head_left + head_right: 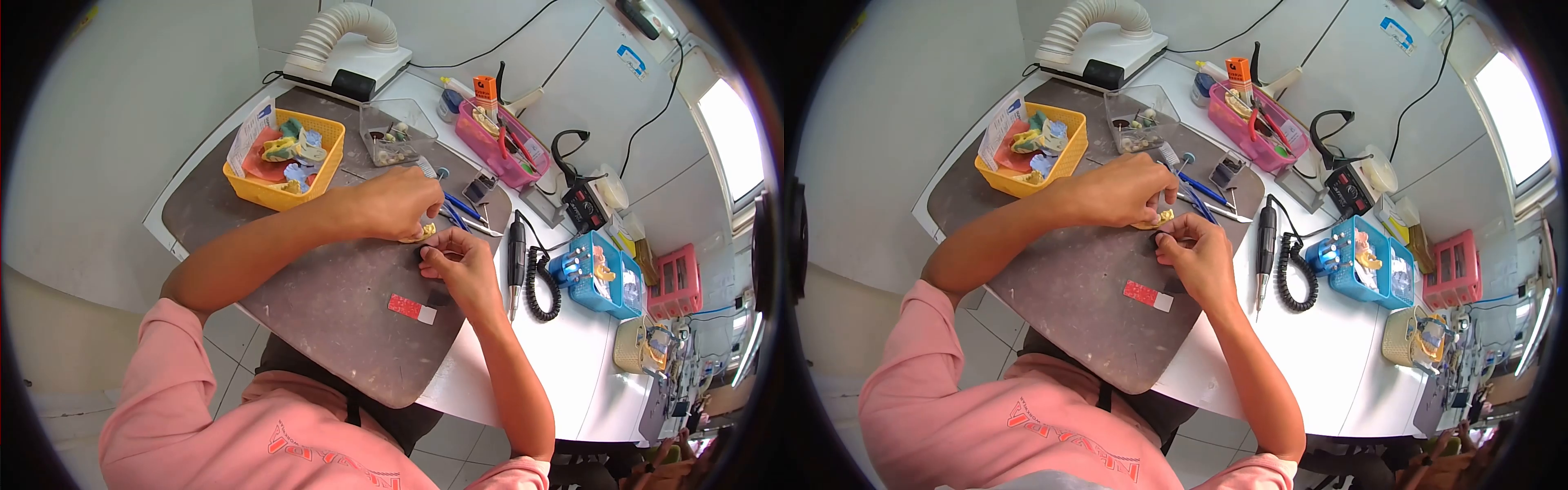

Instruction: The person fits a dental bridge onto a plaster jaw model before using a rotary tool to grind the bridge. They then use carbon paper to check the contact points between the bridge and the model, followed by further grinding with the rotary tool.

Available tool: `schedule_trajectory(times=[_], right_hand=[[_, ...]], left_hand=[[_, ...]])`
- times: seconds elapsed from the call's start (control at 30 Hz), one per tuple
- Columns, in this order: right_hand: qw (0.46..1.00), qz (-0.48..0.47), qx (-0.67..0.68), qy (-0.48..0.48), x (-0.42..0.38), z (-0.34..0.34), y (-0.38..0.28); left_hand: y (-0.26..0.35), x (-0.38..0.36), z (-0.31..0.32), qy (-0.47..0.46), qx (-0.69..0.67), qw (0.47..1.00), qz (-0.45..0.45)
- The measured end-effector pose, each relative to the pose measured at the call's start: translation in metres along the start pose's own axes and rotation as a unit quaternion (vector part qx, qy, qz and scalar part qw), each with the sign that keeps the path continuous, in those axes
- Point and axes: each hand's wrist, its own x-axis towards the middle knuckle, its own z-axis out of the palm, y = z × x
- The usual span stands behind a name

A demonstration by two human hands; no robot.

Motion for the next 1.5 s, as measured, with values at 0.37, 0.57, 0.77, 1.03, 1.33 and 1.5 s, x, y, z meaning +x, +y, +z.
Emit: schedule_trajectory(times=[0.37, 0.57, 0.77, 1.03, 1.33, 1.5], right_hand=[[0.999, -0.027, 0.012, 0.02, -0.009, 0.002, -0.003], [0.999, -0.047, -0.002, 0.025, -0.008, 0.006, 0.001], [0.997, -0.041, 0.016, 0.058, -0.006, 0.011, 0.003], [0.999, -0.012, 0.009, 0.053, -0.004, 0.012, -0.004], [0.998, 0.002, 0.002, 0.067, 0.001, 0.015, -0.006], [0.998, 0.002, 0.011, 0.069, 0.003, 0.014, -0.003]], left_hand=[[0.001, -0.004, -0.001, 0.012, -0.053, 0.998, -0.041], [-0.003, -0.004, -0.003, 0.013, -0.077, 0.996, -0.047], [-0.005, -0.005, -0.004, 0.002, -0.086, 0.995, -0.048], [-0.006, -0.005, -0.004, -0.008, -0.107, 0.993, -0.054], [-0.005, -0.006, -0.006, -0.007, -0.102, 0.993, -0.052], [-0.002, -0.006, -0.007, -0.011, -0.102, 0.993, -0.061]])
